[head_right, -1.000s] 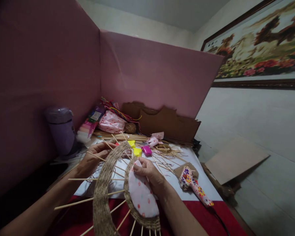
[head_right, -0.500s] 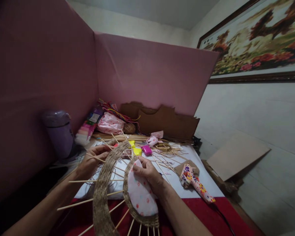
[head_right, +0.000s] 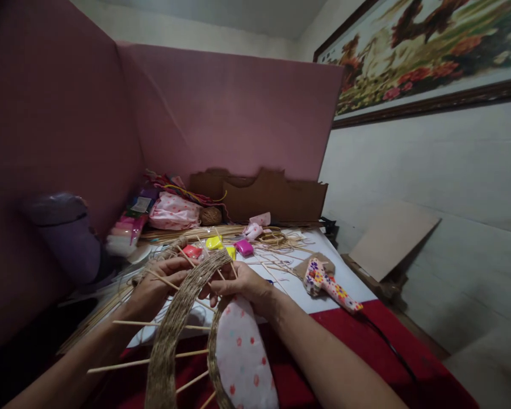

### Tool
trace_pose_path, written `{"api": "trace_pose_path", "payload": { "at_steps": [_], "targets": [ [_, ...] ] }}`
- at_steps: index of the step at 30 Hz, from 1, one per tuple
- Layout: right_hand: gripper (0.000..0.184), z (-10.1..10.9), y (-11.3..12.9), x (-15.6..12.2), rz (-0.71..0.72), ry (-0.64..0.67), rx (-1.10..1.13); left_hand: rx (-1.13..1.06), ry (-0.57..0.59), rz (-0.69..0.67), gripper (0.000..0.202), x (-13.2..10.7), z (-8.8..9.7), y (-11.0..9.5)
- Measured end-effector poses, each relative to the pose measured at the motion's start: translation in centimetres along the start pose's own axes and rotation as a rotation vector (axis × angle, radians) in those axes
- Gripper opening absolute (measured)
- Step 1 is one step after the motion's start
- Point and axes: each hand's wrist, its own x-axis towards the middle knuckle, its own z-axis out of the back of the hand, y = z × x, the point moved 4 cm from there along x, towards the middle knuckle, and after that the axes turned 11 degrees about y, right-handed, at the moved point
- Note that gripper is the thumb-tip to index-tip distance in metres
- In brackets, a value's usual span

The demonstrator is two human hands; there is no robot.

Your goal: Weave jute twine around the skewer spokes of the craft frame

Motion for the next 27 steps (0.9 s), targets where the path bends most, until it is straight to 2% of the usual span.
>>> {"api": "trace_pose_path", "payload": {
  "at_steps": [3, 6, 12, 18, 22, 27],
  "targets": [
    [0.027, 0.1, -0.2, 0.1, -0.006, -0.007, 0.032, -0.02, 0.044, 0.009, 0.023, 0.2, -0.3, 0.5],
    [0.022, 0.0, -0.4, 0.1, -0.004, 0.004, 0.046, -0.057, 0.046, 0.01, 0.019, 0.3, -0.2, 0.8],
    [0.026, -0.4, -0.6, 0.0, -0.032, 0.048, 0.031, -0.073, 0.088, 0.015, 0.019, 0.4, 0.0, 1.0],
    [0.026, -0.3, -1.0, 0.0, -0.033, 0.079, -0.003, -0.061, 0.074, 0.002, 0.027, 0.7, 0.5, 0.8],
    [0.028, -0.6, -1.3, 0.0, -0.045, 0.127, -0.002, 0.041, 0.008, 0.012, 0.03, 1.0, 1.3, 1.0],
    [0.027, -1.1, -1.3, -0.1, -0.073, 0.156, -0.001, 0.174, 0.024, -0.019, 0.029, 1.2, 1.7, 0.7]
  ]
}}
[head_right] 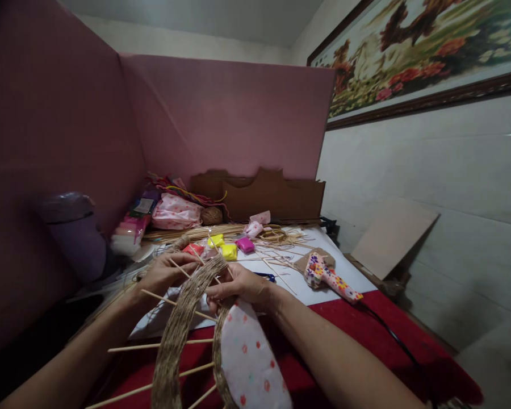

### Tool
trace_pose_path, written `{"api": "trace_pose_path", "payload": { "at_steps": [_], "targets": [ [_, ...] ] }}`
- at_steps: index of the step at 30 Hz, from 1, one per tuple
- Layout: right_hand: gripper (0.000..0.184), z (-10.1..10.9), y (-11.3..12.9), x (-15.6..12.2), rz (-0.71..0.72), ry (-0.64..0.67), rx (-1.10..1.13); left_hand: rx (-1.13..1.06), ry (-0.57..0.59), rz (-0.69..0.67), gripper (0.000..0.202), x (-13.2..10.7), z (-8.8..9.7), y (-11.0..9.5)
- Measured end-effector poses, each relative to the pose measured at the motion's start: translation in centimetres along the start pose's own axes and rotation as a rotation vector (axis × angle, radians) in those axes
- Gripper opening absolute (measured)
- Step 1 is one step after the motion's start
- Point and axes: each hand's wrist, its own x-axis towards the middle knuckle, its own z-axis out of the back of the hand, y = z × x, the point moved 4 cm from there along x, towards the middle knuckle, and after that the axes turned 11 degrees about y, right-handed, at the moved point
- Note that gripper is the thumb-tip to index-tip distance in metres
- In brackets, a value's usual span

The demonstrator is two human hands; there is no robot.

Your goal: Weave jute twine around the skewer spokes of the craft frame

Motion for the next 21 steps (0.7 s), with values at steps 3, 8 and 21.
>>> {"api": "trace_pose_path", "payload": {
  "at_steps": [3, 8, 21],
  "targets": [
    [0.024, -0.4, -0.2, -0.1, -0.034, 0.033, -0.006, 0.058, -0.021, -0.061, 0.025, 0.1, 0.3, -0.4],
    [0.021, -1.1, -0.8, 0.1, -0.082, 0.107, 0.0, 0.038, -0.066, -0.085, 0.02, 0.2, 0.4, -0.4],
    [0.024, -1.2, -1.2, 0.1, -0.143, 0.134, 0.044, 0.283, -0.304, -0.348, 0.015, -0.4, 1.0, -2.9]
  ]
}}
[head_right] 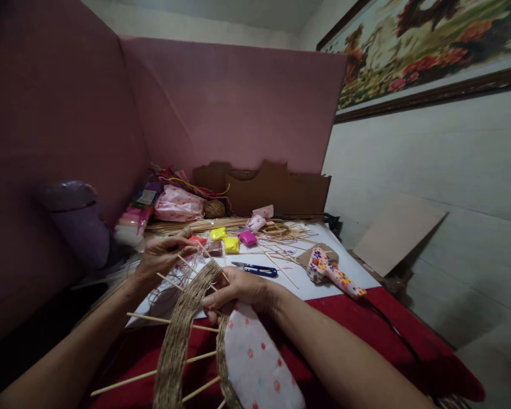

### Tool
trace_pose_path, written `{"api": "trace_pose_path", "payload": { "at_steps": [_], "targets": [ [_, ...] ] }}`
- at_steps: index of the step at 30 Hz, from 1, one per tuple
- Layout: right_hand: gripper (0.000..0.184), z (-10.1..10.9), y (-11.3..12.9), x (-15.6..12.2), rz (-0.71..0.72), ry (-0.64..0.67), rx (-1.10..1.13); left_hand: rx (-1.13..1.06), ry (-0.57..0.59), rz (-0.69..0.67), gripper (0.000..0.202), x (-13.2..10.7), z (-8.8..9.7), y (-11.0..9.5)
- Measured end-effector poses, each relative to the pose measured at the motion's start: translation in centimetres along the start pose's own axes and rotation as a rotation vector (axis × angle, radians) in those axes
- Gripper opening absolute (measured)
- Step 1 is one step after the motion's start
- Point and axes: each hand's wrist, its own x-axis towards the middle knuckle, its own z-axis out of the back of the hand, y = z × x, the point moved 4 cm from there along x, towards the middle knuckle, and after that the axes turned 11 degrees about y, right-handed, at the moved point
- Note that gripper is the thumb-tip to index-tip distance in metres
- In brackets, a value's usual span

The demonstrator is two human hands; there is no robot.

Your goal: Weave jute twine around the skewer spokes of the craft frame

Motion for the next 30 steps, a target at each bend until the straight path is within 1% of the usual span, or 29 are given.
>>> {"api": "trace_pose_path", "payload": {
  "at_steps": [4, 6, 8, 10, 13, 17, 19, 21, 24, 28, 30],
  "targets": [
    [0.023, 0.2, -0.3, 0.1, -0.017, 0.014, 0.007, 0.265, 0.015, -0.118, 0.008, 0.3, 0.8, -0.8],
    [0.02, 0.3, -0.5, 0.2, -0.024, 0.02, -0.003, 0.355, 0.018, -0.164, 0.007, 0.4, 1.2, -1.2],
    [0.018, 0.3, -0.7, 0.2, -0.039, 0.025, -0.006, 0.382, 0.025, -0.183, 0.006, 0.5, 1.4, -1.4],
    [0.019, 0.2, -0.9, 0.2, -0.058, 0.033, 0.0, 0.335, 0.043, -0.167, 0.006, 0.6, 1.4, -1.4],
    [0.02, 0.2, -1.1, 0.2, -0.084, 0.042, 0.001, 0.134, 0.104, -0.044, 0.01, 0.8, 1.1, -1.1],
    [0.018, 0.0, -1.2, 0.2, -0.12, 0.073, -0.03, -0.123, 0.182, 0.221, 0.018, 0.8, 1.0, -0.1],
    [0.017, -0.2, -1.2, 0.3, -0.122, 0.098, -0.03, -0.232, 0.244, 0.349, 0.022, 0.7, 0.9, 0.6],
    [0.017, -0.5, -1.2, 0.4, -0.123, 0.122, -0.015, -0.339, 0.328, 0.436, 0.027, 0.4, 0.6, 1.3],
    [0.019, -0.8, -1.3, 0.5, -0.136, 0.14, 0.015, -0.386, 0.408, 0.483, 0.027, 0.0, -0.3, 1.9],
    [0.019, -0.8, -1.2, 0.4, -0.141, 0.13, 0.004, -0.328, 0.426, 0.48, 0.023, -0.3, -1.7, 2.2],
    [0.018, -0.8, -1.1, 0.4, -0.138, 0.124, -0.012, -0.312, 0.43, 0.468, 0.022, -0.5, -2.1, 2.3]
  ]
}}
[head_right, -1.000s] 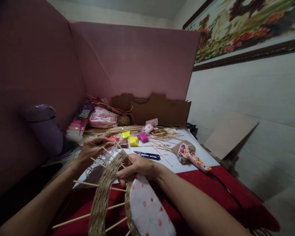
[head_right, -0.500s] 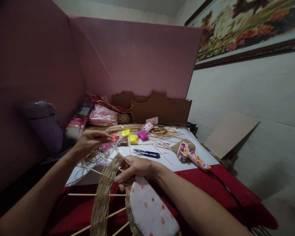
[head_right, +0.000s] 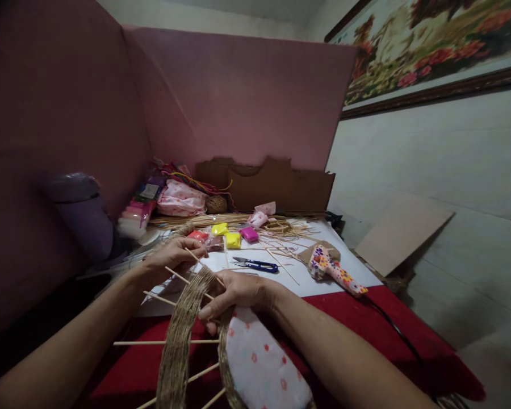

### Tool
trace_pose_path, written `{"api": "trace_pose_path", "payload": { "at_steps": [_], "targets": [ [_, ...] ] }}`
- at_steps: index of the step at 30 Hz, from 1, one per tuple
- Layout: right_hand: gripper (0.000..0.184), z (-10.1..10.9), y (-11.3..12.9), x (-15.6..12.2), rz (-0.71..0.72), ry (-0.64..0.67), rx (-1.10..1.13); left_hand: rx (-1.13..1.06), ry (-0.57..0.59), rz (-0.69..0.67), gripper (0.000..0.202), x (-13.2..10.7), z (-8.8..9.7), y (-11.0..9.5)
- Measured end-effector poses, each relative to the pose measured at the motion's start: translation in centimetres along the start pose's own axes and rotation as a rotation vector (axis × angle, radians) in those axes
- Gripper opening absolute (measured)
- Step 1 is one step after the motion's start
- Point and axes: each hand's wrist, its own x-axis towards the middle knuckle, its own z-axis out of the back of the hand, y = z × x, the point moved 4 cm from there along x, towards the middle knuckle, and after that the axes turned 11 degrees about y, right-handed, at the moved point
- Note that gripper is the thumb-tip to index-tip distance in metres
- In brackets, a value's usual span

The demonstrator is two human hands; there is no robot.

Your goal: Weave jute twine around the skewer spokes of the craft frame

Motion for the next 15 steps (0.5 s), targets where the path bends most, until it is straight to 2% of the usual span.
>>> {"api": "trace_pose_path", "payload": {
  "at_steps": [9, 15],
  "targets": [
    [0.023, -0.06, 0.33, -0.06, -0.003, -0.008, -0.025, 0.06, 0.014, 0.057, 0.023, -0.12, -0.46, 0.39],
    [0.021, -0.07, 0.41, 0.02, 0.014, -0.014, -0.057, 0.062, 0.026, 0.022, 0.027, 0.2, -0.67, 0.63]
  ]
}}
